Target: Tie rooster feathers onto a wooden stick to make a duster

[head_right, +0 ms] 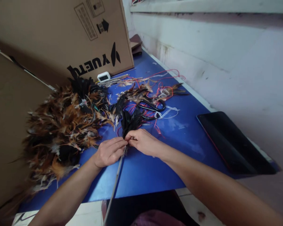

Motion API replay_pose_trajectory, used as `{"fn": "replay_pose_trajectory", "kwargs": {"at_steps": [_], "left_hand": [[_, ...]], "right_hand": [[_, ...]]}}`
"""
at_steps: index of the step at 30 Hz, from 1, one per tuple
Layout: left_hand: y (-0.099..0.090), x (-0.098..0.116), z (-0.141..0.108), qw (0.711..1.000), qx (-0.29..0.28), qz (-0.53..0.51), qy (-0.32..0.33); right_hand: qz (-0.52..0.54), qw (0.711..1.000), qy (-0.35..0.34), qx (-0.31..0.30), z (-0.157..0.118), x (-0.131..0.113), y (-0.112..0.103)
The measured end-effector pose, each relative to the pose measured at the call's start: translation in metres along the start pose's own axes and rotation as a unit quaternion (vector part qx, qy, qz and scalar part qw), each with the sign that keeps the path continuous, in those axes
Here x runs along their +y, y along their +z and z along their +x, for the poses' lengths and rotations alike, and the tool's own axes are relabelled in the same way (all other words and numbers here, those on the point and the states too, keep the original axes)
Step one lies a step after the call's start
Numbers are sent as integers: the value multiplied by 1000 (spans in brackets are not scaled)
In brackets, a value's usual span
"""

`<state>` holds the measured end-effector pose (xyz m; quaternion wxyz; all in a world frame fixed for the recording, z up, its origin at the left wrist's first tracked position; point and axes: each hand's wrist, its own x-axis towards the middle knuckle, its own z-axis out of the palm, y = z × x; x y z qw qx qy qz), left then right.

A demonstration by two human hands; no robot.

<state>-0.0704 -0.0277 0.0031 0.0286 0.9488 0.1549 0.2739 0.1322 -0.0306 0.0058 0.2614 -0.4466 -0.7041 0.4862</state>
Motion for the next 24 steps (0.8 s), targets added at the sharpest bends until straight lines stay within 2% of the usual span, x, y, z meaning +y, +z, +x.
{"fn": "replay_pose_trajectory", "kwargs": {"at_steps": [5,13,19,24], "left_hand": [[4,0,-4,999,-33,-14,-38],[5,0,-8,1000,-7,28,-11],[1,2,0,998,41,37,6],[-1,3,3,997,31,64,31]], "right_hand": [[11,1000,-10,-22,-1,-3,-4],[-20,999,26,-41,-3,-12,-8],[-65,998,-4,-23,-2,-11,-6],[-64,998,-16,-12,-1,-6,-4]]}}
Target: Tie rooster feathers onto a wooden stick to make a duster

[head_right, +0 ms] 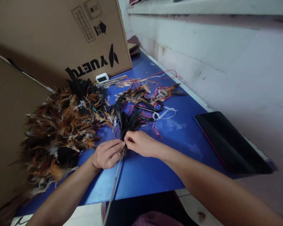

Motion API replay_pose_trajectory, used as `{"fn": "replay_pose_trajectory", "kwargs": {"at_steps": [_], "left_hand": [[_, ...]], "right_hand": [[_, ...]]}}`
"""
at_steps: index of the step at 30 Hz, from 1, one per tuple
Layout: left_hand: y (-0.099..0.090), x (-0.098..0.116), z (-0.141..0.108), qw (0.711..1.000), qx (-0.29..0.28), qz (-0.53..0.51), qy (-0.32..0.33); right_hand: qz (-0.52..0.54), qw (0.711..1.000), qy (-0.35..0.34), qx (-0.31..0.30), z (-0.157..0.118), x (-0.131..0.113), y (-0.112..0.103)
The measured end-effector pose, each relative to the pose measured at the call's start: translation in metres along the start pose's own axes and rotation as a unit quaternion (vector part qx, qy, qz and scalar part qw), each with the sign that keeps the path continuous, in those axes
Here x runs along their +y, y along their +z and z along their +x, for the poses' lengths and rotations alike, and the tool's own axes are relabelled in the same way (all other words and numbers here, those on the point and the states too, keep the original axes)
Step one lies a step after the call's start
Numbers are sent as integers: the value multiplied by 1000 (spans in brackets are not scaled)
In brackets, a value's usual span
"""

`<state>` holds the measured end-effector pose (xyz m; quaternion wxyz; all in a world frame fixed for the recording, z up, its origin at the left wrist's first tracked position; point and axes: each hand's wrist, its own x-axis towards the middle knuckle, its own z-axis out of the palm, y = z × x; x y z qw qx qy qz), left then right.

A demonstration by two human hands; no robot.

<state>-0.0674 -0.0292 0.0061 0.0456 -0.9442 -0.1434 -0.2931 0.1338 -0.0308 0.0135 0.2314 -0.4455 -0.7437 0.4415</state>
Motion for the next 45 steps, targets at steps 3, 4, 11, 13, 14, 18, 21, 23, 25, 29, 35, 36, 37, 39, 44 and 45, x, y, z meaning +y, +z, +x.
{"fn": "replay_pose_trajectory", "kwargs": {"at_steps": [3,4,11,13,14,18,21,23,25,29,35,36,37,39,44,45], "left_hand": [[2,-2,-4,999,-7,17,36],[2,-3,-5,999,-10,18,42],[4,-5,-12,999,2,-21,47],[3,-5,-11,998,-8,-59,24],[2,-5,-11,996,-19,-82,6],[-2,-4,-7,988,-64,-133,-45],[-5,-3,-3,992,-61,-109,-29],[-6,-3,-1,996,-46,-78,0],[-6,-3,0,999,-31,-38,24],[-3,-3,0,998,1,32,56],[-1,-3,-3,996,-9,50,68],[-1,-3,-4,996,-11,53,70],[-1,-3,-4,996,-13,56,71],[-1,-4,-5,995,-17,59,74],[-1,-3,-4,995,-7,60,76],[-1,-3,-4,995,-4,61,77]], "right_hand": [[13,1000,6,0,0,1,0],[21,1000,9,-1,-1,0,0],[57,998,39,-11,-2,0,1],[68,996,50,-17,-3,1,1],[73,996,55,-20,-3,2,2],[84,994,69,-27,-3,2,2],[76,994,76,-31,-4,0,1],[61,995,75,-30,-4,-2,0],[31,997,62,-21,-4,-3,-1],[-42,999,26,12,-3,-4,-1],[-55,998,31,6,-7,-4,1],[-54,998,33,4,-8,-4,1],[-53,998,36,2,-8,-4,1],[-51,998,44,0,-8,-4,2],[-37,998,42,7,-7,-5,2],[-34,999,41,9,-7,-5,2]]}}
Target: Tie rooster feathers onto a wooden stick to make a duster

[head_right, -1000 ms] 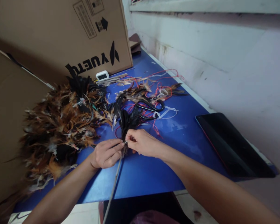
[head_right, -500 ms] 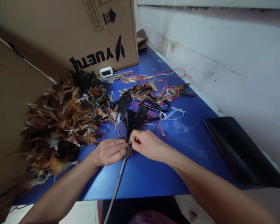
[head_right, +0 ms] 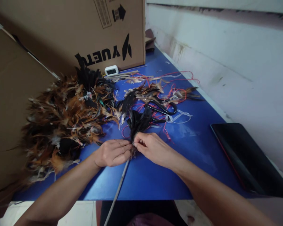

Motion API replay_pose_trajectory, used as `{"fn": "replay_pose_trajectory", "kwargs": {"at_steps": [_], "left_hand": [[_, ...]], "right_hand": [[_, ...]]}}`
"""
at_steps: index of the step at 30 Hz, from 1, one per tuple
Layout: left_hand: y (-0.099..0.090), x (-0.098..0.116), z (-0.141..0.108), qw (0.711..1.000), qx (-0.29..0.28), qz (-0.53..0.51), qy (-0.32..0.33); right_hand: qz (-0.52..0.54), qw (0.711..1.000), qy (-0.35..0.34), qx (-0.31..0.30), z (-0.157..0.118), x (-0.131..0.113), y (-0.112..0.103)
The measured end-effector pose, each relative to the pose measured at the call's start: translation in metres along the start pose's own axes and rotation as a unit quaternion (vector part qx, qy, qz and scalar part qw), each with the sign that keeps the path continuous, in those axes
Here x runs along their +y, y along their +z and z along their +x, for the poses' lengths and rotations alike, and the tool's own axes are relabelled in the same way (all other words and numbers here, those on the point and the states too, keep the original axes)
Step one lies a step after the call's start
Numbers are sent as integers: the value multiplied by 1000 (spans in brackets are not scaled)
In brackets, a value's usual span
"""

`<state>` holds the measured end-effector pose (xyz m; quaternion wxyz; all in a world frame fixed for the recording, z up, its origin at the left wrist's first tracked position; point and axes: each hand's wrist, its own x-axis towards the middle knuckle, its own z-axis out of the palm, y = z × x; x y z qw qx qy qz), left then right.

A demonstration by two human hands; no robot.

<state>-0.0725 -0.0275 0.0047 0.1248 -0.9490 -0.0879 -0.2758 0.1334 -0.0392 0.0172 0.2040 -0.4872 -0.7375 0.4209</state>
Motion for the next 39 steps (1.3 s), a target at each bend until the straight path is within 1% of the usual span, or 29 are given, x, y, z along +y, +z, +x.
{"fn": "replay_pose_trajectory", "kwargs": {"at_steps": [7,11,16,20,25,29,32,35,39], "left_hand": [[-1,0,1,1000,26,0,11],[-1,0,4,999,38,-7,-8],[-3,1,5,999,27,-27,-36],[-1,3,2,995,30,-55,-80],[4,4,-4,981,31,-86,-172],[6,3,-6,976,31,-72,-201],[5,2,-6,975,8,-57,-215],[2,0,-5,973,-13,-42,-225],[1,1,-3,973,-23,-36,-227]], "right_hand": [[17,1000,16,3,-1,-1,-1],[2,1000,13,18,-1,0,-1],[-30,999,7,33,-1,1,1],[-42,998,9,48,-2,0,2],[-23,998,9,57,-2,0,2],[-4,999,4,54,-1,0,2],[-3,998,-12,61,0,-1,3],[-19,995,-46,82,1,-4,4],[-52,991,-78,100,3,-7,7]]}}
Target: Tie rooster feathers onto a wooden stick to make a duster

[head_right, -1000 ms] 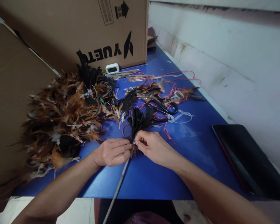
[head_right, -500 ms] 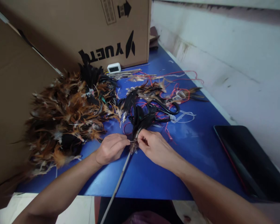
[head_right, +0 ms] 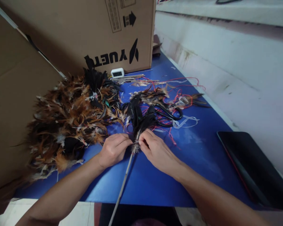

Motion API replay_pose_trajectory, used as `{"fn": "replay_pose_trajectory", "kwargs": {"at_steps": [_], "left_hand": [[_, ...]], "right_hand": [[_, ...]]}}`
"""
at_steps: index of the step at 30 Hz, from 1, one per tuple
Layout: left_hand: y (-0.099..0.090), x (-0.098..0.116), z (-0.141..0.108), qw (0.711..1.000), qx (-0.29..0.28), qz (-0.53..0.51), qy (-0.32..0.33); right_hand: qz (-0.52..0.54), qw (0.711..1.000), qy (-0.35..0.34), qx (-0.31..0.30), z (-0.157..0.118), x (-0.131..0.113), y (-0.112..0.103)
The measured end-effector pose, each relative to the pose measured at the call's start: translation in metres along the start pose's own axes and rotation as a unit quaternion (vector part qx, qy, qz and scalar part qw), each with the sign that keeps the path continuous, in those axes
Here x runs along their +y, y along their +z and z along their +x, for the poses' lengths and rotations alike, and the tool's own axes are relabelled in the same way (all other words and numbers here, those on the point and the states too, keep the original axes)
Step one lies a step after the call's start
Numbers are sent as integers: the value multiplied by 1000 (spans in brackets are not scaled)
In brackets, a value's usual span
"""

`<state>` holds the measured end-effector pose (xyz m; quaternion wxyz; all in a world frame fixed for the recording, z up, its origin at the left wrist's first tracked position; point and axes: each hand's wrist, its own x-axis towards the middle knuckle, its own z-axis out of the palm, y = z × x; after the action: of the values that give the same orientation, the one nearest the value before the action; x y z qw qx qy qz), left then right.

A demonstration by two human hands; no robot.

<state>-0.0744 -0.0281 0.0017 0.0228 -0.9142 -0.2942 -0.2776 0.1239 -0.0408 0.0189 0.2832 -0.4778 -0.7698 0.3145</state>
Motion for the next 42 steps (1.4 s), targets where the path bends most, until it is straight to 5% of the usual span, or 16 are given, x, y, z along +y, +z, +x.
{"fn": "replay_pose_trajectory", "kwargs": {"at_steps": [11,21,30,38,42], "left_hand": [[3,0,1,990,-13,-122,-66],[-1,-3,8,923,31,-347,-163],[3,-3,6,840,-21,-504,-201],[7,-1,9,881,9,-404,-244],[10,2,10,861,8,-422,-282]], "right_hand": [[-25,999,27,0,2,4,5],[-12,999,33,-20,4,4,3],[1,999,40,-35,7,2,2],[10,999,38,-22,1,-1,5],[3,999,37,-24,1,0,7]]}}
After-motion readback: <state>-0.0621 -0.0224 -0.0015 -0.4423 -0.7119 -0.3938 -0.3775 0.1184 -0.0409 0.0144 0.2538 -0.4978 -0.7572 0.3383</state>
